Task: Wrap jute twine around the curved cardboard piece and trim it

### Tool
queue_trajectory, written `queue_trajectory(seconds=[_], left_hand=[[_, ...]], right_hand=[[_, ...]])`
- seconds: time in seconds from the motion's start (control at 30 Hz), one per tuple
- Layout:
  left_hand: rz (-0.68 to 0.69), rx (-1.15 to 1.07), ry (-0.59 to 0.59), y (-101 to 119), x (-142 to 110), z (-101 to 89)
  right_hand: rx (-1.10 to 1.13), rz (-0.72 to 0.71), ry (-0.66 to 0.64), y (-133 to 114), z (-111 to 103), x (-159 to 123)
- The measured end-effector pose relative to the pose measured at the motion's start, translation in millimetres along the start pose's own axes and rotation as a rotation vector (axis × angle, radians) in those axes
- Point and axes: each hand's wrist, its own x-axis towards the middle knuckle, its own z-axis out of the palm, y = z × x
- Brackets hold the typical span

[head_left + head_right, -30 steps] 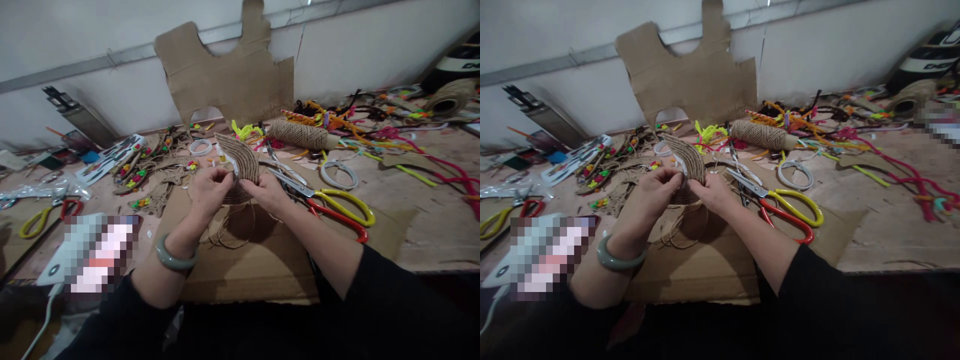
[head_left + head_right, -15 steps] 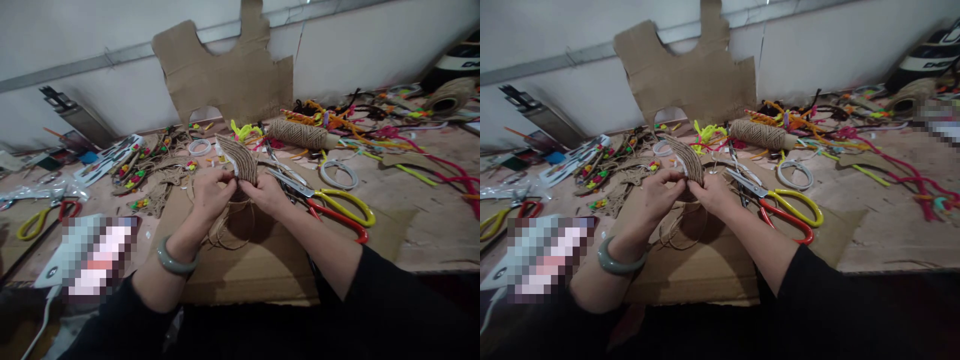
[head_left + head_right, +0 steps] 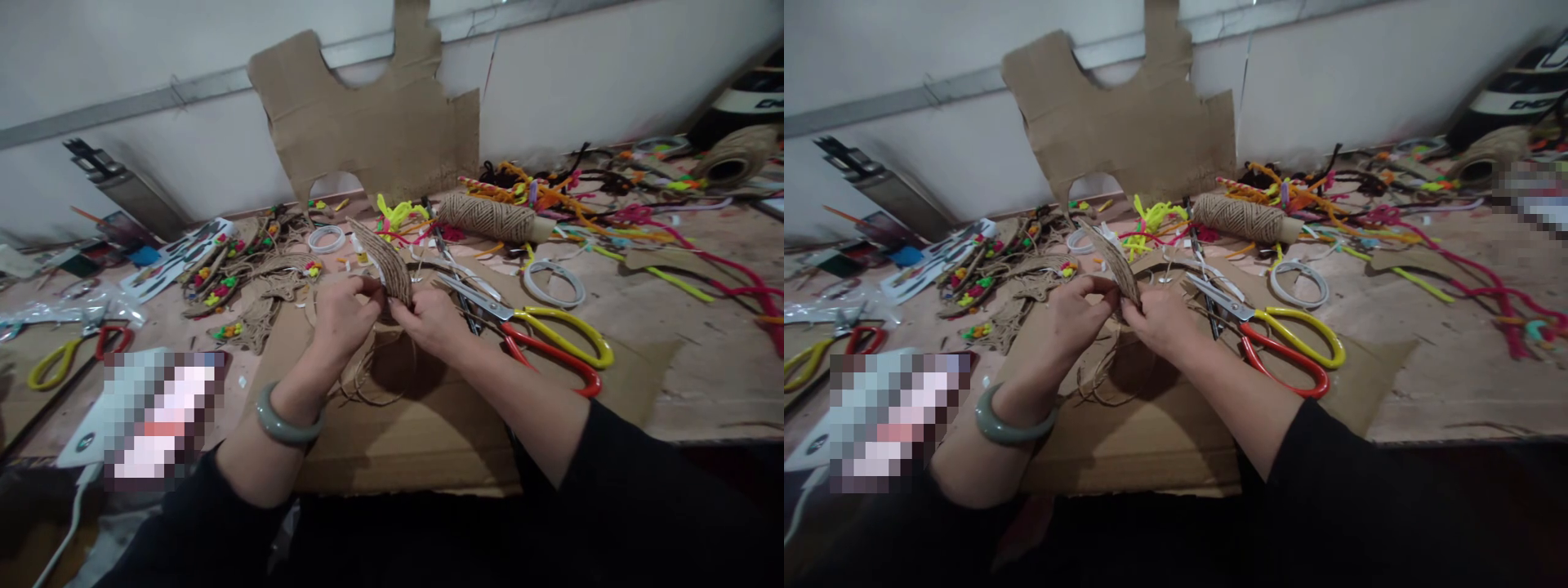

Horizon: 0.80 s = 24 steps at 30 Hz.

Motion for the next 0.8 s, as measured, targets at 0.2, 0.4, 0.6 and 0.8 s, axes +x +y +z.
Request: queue_trajectory(seconds=[0.2,0.4,0.6,0.8], left_hand=[[0.034,-0.027,-0.039,-1.1,3.6,-4.8],[0.061,0.003,-0.073,-0.1,0.2,-6.5],[0.058,0.039,-0.005,-0.6,0.5,-2.6],[0.113,-0.036,-0.008,-2.7,4.4,-3.9]], right_hand=[[0.084,0.045,-0.008,-3.6,-3.3,0.4],[0.099,0.087,-0.022,-0.9,-3.4,1.2],[0.005,0.033,-0.013,-3.8,-1.8,-0.2],[0.016,0.021,-0.011,-4.5,-3.2,-2.0]])
